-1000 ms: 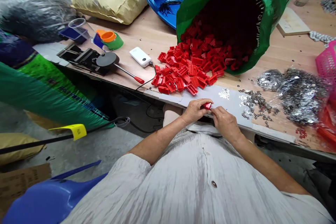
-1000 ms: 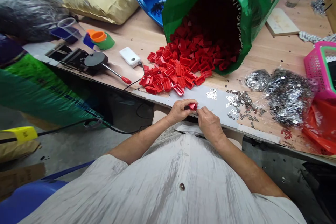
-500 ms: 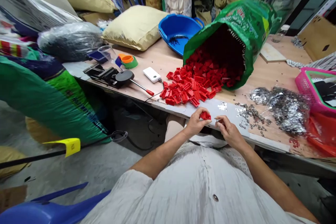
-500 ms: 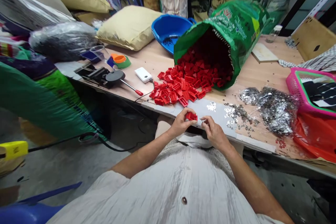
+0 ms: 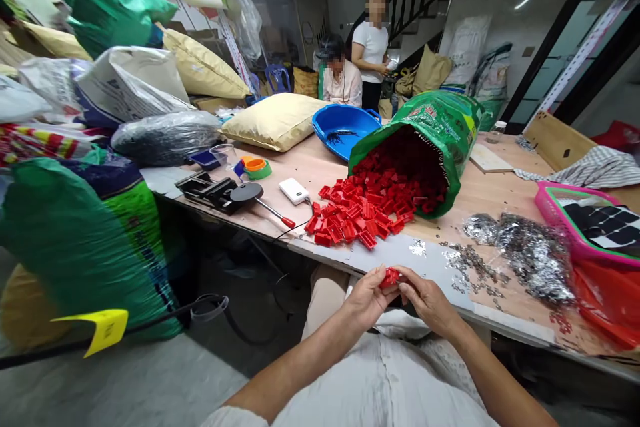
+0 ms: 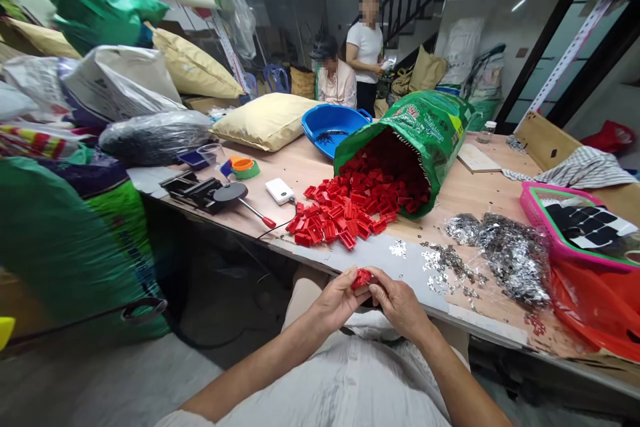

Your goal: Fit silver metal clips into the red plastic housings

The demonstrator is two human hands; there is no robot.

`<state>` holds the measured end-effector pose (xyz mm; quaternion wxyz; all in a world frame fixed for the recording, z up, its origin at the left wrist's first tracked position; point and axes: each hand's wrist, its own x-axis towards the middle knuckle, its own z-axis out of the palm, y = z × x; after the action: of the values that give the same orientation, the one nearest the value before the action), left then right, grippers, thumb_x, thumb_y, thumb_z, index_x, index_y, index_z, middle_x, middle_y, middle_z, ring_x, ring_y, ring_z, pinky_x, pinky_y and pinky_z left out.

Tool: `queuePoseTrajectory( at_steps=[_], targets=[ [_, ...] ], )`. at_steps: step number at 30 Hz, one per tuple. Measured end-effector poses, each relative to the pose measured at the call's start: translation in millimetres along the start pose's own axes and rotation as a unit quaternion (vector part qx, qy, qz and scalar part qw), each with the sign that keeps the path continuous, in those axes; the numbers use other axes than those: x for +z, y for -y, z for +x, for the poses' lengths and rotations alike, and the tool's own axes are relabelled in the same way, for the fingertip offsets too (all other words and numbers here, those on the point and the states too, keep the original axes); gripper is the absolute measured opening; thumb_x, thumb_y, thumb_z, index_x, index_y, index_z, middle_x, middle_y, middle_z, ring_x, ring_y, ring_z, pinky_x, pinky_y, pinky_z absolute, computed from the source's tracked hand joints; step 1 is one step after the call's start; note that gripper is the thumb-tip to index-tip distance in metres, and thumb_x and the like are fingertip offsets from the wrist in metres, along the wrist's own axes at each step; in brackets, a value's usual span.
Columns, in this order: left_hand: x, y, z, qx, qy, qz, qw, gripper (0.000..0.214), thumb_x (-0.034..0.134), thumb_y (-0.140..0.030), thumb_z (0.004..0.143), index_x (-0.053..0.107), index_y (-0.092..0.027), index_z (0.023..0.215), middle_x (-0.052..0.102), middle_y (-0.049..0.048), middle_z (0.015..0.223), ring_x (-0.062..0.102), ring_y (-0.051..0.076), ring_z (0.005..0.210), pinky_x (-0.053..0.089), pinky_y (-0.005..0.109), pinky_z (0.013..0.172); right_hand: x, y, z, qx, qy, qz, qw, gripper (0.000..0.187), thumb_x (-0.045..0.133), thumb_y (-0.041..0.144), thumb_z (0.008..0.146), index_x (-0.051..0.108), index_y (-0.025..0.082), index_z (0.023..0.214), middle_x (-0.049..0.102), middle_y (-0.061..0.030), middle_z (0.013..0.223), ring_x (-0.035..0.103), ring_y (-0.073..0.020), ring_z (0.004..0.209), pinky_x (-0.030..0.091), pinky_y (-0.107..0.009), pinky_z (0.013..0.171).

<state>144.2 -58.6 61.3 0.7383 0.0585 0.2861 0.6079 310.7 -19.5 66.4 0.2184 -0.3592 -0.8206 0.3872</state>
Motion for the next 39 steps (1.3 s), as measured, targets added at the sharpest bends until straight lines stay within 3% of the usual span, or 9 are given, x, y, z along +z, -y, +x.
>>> queuePoseTrajectory(
  at_steps=[9,23,26,31,33,36,39],
  targets=[
    [1.8,4,1,-0.027,-0.023,-0.048,0.998,0.019,0.058,-0.021,0.093,0.066,-0.008,0.083,0.070,0.0101,0.082,0.069,0.017,0.075,0.055,0.031,0.080,3,0,2,0.010,-0.012,-0.016,1.000,0.046,0.034,0.048,0.101,0.055,0.025,0.135,0.064,0.0000,0.071,0.061,-0.0181,0.067,0.046,-0.028,0.066],
    [-0.5,3,4,-0.027,-0.060,-0.049,0.997,0.019,0.054,-0.020,0.095,0.065,-0.008,0.085,0.071,0.0096,0.084,0.070,0.016,0.073,0.056,0.031,0.080,6,-1,4,0.001,-0.009,-0.028,1.000,0.047,0.034,0.044,0.101,0.054,0.026,0.139,0.066,-0.0009,0.073,0.061,-0.0182,0.068,0.046,-0.028,0.067],
    [1.9,1,2,-0.026,-0.072,-0.040,0.996,0.018,0.055,-0.021,0.095,0.065,-0.008,0.086,0.072,0.0103,0.083,0.072,0.019,0.077,0.056,0.035,0.085,-7,-3,10,0.012,-0.013,-0.020,1.000,0.050,0.036,0.045,0.100,0.049,0.025,0.145,0.064,0.0005,0.069,0.060,-0.0175,0.066,0.047,-0.028,0.067],
    [5.7,-1,0,-0.023,-0.099,-0.037,0.994,0.019,0.058,-0.020,0.093,0.064,-0.008,0.080,0.073,0.0113,0.080,0.074,0.025,0.086,0.054,0.042,0.094,-63,14,33,0.019,-0.169,-0.009,0.985,0.058,0.036,0.046,0.101,0.037,0.019,0.152,0.061,0.0023,0.068,0.057,-0.0152,0.062,0.047,-0.027,0.070],
    [6.3,-1,-1,-0.018,-0.100,-0.039,0.994,0.017,0.060,-0.018,0.092,0.065,-0.009,0.079,0.073,0.0103,0.078,0.074,0.025,0.086,0.053,0.043,0.095,-80,22,39,0.007,-0.193,-0.011,0.981,0.059,0.037,0.046,0.100,0.036,0.018,0.152,0.061,0.0021,0.069,0.057,-0.0152,0.063,0.047,-0.026,0.070],
    [5.7,-3,-2,-0.016,-0.100,-0.043,0.994,0.016,0.060,-0.019,0.091,0.066,-0.009,0.079,0.074,0.0098,0.078,0.075,0.025,0.087,0.053,0.043,0.095,-83,26,40,-0.006,-0.185,-0.017,0.983,0.058,0.038,0.044,0.100,0.037,0.018,0.152,0.062,0.0018,0.068,0.058,-0.0155,0.064,0.047,-0.027,0.070],
    [3.9,-4,-2,-0.021,-0.108,-0.042,0.993,0.017,0.060,-0.020,0.092,0.066,-0.010,0.080,0.074,0.0097,0.079,0.075,0.024,0.086,0.054,0.043,0.095,-65,21,35,0.001,-0.144,-0.020,0.989,0.056,0.037,0.044,0.100,0.040,0.019,0.150,0.062,0.0020,0.067,0.057,-0.0152,0.062,0.047,-0.026,0.068]
  ],
)
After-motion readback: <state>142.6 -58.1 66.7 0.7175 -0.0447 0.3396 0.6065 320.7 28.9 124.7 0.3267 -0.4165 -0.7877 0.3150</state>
